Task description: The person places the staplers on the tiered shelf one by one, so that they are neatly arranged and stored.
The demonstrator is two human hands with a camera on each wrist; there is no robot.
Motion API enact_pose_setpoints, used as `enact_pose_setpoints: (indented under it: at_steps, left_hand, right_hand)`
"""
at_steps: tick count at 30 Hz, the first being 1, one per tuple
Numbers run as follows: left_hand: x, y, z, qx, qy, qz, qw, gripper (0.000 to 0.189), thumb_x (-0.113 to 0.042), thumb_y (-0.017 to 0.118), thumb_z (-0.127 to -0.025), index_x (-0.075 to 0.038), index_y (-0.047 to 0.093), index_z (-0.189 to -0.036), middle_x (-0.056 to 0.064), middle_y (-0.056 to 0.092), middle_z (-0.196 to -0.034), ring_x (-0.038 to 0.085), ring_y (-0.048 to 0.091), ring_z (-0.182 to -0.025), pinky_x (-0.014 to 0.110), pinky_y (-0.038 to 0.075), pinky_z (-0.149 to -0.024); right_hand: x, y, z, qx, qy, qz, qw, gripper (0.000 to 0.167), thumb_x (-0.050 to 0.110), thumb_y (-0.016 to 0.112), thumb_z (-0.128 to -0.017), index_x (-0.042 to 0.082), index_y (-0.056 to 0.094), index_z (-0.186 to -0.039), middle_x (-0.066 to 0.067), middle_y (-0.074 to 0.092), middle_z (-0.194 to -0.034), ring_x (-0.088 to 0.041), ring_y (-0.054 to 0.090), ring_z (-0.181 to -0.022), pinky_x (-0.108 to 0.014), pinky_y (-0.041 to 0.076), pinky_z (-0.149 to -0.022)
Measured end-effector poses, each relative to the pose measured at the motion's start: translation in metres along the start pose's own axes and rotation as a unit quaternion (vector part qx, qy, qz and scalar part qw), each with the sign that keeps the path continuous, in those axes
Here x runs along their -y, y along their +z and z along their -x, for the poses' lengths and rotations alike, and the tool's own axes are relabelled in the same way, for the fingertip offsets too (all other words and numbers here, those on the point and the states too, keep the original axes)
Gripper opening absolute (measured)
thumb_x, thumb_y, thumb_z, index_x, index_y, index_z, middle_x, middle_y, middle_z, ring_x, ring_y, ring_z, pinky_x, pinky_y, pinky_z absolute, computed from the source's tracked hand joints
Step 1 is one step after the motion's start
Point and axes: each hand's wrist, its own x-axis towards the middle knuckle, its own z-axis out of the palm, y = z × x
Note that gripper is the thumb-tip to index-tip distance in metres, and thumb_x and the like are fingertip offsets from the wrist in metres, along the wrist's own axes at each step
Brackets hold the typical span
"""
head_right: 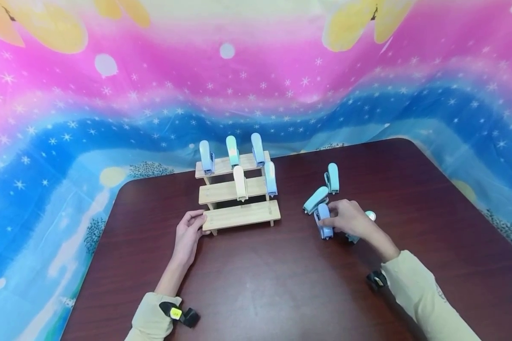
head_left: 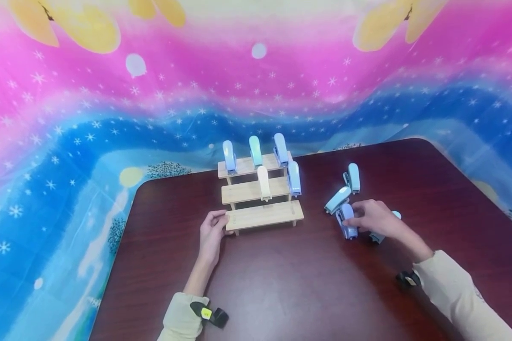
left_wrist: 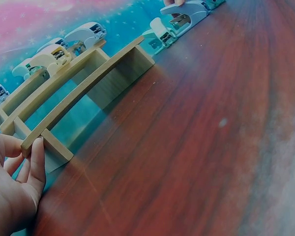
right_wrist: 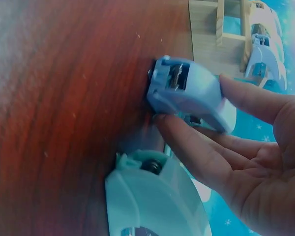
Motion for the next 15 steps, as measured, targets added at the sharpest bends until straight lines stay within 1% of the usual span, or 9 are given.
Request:
enact_pose_setpoints:
  at_steps: [8, 11, 15]
  left_hand:
    - [-0.003, 0.004, -0.001, -0.001, 0.006, 0.010, 0.9999, 0.021, 0.002, 0.060, -0.099, 0.007, 0.058, -0.119, 0.006, 0.067, -0.098, 0.013, 0.064, -0.076, 0.024, 0.057, -0.063]
    - [-0.003, 0.004, 0.000, -0.002, 0.007, 0.010, 0.9999, 0.021, 0.002, 0.060, -0.099, 0.007, 0.059, -0.119, 0.006, 0.066, -0.098, 0.013, 0.063, -0.076, 0.024, 0.057, -0.063]
    - [-0.001, 0.002, 0.001, -0.007, 0.004, 0.011, 0.9999, 0.020, 0.002, 0.059, -0.099, 0.006, 0.059, -0.118, 0.006, 0.067, -0.099, 0.013, 0.063, -0.075, 0.024, 0.057, -0.063]
  right_hand:
    - [-0.005, -0.014, -0.002, -0.033, -0.007, 0.039, 0.9987, 0.042, 0.010, 0.073, -0.096, -0.020, 0.059, -0.122, -0.032, 0.069, -0.105, -0.027, 0.069, -0.078, -0.043, 0.064, -0.070]
    - [-0.007, -0.016, -0.004, -0.042, -0.008, 0.048, 0.9979, 0.040, 0.009, 0.071, -0.096, -0.021, 0.060, -0.120, -0.034, 0.068, -0.105, -0.028, 0.068, -0.077, -0.042, 0.063, -0.067]
    - [-0.008, -0.018, -0.007, -0.055, -0.011, 0.049, 0.9973, 0.037, 0.008, 0.071, -0.096, -0.020, 0.061, -0.117, -0.032, 0.069, -0.102, -0.026, 0.066, -0.075, -0.038, 0.060, -0.063]
